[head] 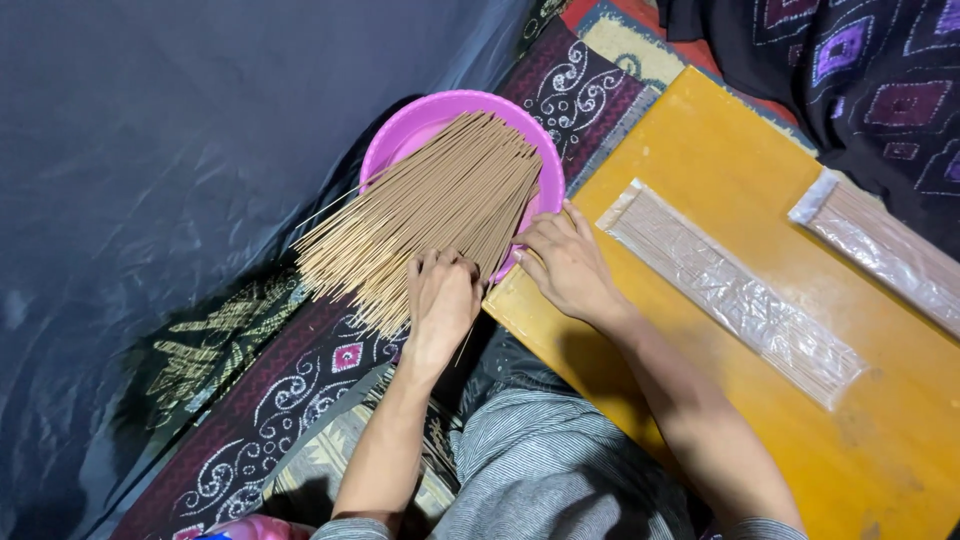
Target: The person counts out incense sticks from a bowl, places them into a clear plastic sleeve on a table, and then seals the package using an adhesive strip.
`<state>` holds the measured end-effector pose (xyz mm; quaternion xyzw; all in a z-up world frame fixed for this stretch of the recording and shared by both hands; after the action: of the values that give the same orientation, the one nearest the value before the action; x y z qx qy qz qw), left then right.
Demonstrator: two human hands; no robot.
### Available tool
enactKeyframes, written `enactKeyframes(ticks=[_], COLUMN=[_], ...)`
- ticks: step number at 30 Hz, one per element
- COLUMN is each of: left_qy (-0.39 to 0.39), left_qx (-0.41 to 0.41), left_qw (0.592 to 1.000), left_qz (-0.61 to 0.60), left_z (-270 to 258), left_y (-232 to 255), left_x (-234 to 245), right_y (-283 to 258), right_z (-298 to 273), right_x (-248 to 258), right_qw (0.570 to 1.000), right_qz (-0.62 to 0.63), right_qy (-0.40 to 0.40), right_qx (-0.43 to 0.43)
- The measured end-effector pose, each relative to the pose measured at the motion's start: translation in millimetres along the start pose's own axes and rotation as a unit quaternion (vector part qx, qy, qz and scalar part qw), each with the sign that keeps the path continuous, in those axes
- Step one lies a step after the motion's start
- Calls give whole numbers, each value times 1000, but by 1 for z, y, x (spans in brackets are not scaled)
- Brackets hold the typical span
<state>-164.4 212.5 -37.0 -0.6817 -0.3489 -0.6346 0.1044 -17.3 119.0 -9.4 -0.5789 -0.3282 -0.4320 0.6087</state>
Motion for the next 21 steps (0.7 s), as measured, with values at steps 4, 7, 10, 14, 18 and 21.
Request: enactKeyframes(ticks=[4,7,10,14,18,21], left_qy=[-9,14,16,13,-11,-15], left_qx=[0,-41,-74,-100,-93,-90], left_qw=[1000,997,992,985,988,991], left_qz=[6,-61,-98,-136,-121,-97], left_z=[1,0,4,11,19,20], left_y=[1,-1,0,-8,-15,-13], left_x=[-3,0,0,-10,-19,-17], right_y=[0,-6,-6,-1,-2,-1], right_z=[0,-1,0,0,1,4], right_x=[-2,7,7,2,1,-2], right_qw=[1000,1000,1000,1000,1000,999], right_qz=[-6,-3,3,9,-12,-32], right_qy=[10,9,3,-3,-2,2], right_qx=[0,0,2,-1,1,-5])
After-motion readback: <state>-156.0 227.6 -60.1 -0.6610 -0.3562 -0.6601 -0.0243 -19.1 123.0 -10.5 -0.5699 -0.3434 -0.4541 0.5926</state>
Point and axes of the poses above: each hand's wrist, its own z-axis towards the middle knuckle, its own x-axis out of the back of the hand, y = z × x, the point moved 6 cm from there along z, towards the middle knuckle, and after that the axes turned 9 degrees about -y, right-handed, at the moved point
